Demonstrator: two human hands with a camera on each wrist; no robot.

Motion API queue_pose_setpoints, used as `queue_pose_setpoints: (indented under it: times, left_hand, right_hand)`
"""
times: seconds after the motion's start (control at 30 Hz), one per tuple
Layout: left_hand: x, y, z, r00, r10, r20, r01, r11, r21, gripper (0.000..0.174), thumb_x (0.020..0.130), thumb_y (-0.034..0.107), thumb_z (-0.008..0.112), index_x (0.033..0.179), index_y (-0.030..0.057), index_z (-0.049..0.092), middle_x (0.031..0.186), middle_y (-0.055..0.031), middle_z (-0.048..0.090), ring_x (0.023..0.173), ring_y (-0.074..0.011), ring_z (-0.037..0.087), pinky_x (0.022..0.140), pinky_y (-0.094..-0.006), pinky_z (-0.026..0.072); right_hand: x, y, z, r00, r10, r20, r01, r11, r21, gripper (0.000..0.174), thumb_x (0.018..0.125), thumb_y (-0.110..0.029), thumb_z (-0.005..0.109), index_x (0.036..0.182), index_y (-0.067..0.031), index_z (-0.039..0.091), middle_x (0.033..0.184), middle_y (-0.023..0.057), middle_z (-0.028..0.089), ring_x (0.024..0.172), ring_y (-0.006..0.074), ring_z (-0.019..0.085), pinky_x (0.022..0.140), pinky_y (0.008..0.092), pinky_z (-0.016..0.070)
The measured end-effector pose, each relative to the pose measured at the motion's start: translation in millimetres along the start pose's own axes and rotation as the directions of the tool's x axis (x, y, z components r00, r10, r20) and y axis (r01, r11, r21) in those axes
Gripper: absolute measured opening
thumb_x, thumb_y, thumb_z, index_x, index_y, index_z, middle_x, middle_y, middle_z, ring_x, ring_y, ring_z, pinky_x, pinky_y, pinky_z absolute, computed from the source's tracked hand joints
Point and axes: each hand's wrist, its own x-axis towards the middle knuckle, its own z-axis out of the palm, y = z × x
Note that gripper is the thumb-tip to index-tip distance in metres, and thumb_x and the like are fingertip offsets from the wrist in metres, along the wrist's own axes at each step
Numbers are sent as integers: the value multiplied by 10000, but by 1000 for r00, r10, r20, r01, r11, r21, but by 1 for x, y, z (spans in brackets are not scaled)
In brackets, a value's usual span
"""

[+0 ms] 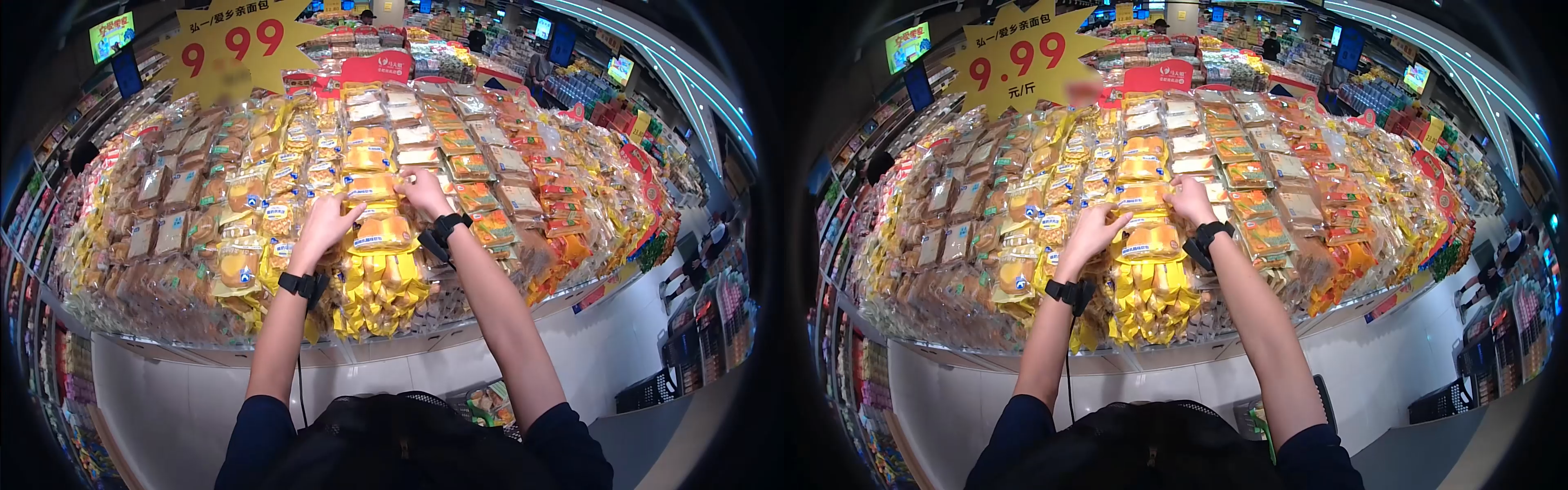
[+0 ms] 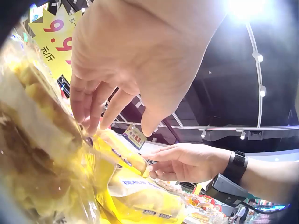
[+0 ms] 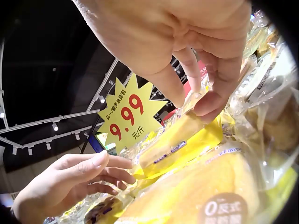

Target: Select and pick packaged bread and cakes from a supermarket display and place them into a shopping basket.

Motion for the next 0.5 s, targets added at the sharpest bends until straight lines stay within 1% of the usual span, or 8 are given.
queue_pose_setpoints:
  times: [0.07, 0.13, 0.2, 0.27, 0.33, 0.4, 0.47, 0.5]
  left_hand:
    - [-1, 0, 5, 998, 31, -45, -31, 999, 11, 528, 888, 425, 693, 1128, -46, 677, 929, -281, 689, 913, -413, 673, 838, -462, 530]
    - [0, -3, 12, 911, 278, -304, -215, 950, 225, 460, 896, 370, 700, 1089, -47, 678, 952, -260, 674, 877, -396, 661, 816, -461, 530]
    - [3, 0, 14, 921, 244, -304, -194, 963, 186, 396, 906, 366, 699, 1066, 4, 697, 955, -193, 655, 951, -358, 625, 873, -436, 491]
    - [-1, 14, 5, 961, 187, -204, -194, 981, -17, 377, 913, 346, 696, 1061, -1, 693, 946, -185, 671, 903, -341, 643, 813, -419, 509]
    - [-14, 31, 2, 976, 196, -99, -217, 936, -278, 282, 924, 245, 686, 1069, 3, 696, 873, -141, 702, 751, -206, 673, 679, -320, 527]
    - [-37, 43, 3, 965, 261, -1, -238, 878, -415, 246, 923, 210, 684, 1076, 18, 702, 855, -108, 713, 741, -158, 675, 694, -294, 533]
    - [-64, 61, 14, 934, 356, -26, -324, 816, -478, 223, 926, 205, 684, 1059, 29, 709, 838, -83, 718, 732, -148, 677, 702, -277, 538]
    - [-77, 66, 25, 944, 321, 74, -234, 812, -535, 215, 927, 206, 685, 1050, 32, 712, 831, -74, 715, 723, -148, 673, 688, -282, 534]
  right_hand:
    - [-3, 4, -4, 998, 31, 51, -30, 999, -38, 419, 788, -236, 814, 1105, -5, 667, 906, 182, 716, 861, 272, 713, 786, 368, 554]
    - [-4, 9, -7, 999, 16, 27, -15, 999, -42, 399, 803, -237, 804, 1096, -1, 670, 903, 175, 718, 826, 257, 715, 758, 360, 558]
    - [-9, 9, -19, 1000, 1, 4, 0, 999, -46, 380, 818, -238, 794, 1087, 2, 672, 900, 168, 719, 792, 241, 718, 730, 351, 561]
    - [-29, -6, -49, 998, 35, -58, -27, 990, 141, 345, 854, -236, 768, 1087, -1, 674, 883, 129, 721, 716, 194, 714, 663, 320, 561]
    - [-55, 5, -82, 980, -12, -201, 51, 980, 190, 281, 893, -197, 729, 1086, 0, 673, 875, 78, 718, 630, 131, 677, 606, 277, 544]
    - [-93, 32, -115, 945, 35, -325, 114, 896, 430, 179, 961, -145, 653, 1077, -8, 666, 872, 22, 687, 753, 69, 627, 598, 224, 510]
    - [-153, 73, -137, 788, -26, -616, 312, 879, 362, 161, 1016, -121, 572, 1111, -14, 645, 873, 41, 679, 707, 70, 588, 603, 204, 482]
    - [-190, 94, -147, 718, -103, -688, 331, 920, 209, 145, 1005, -85, 587, 1101, -7, 663, 841, 1, 648, 674, 52, 543, 592, 209, 460]
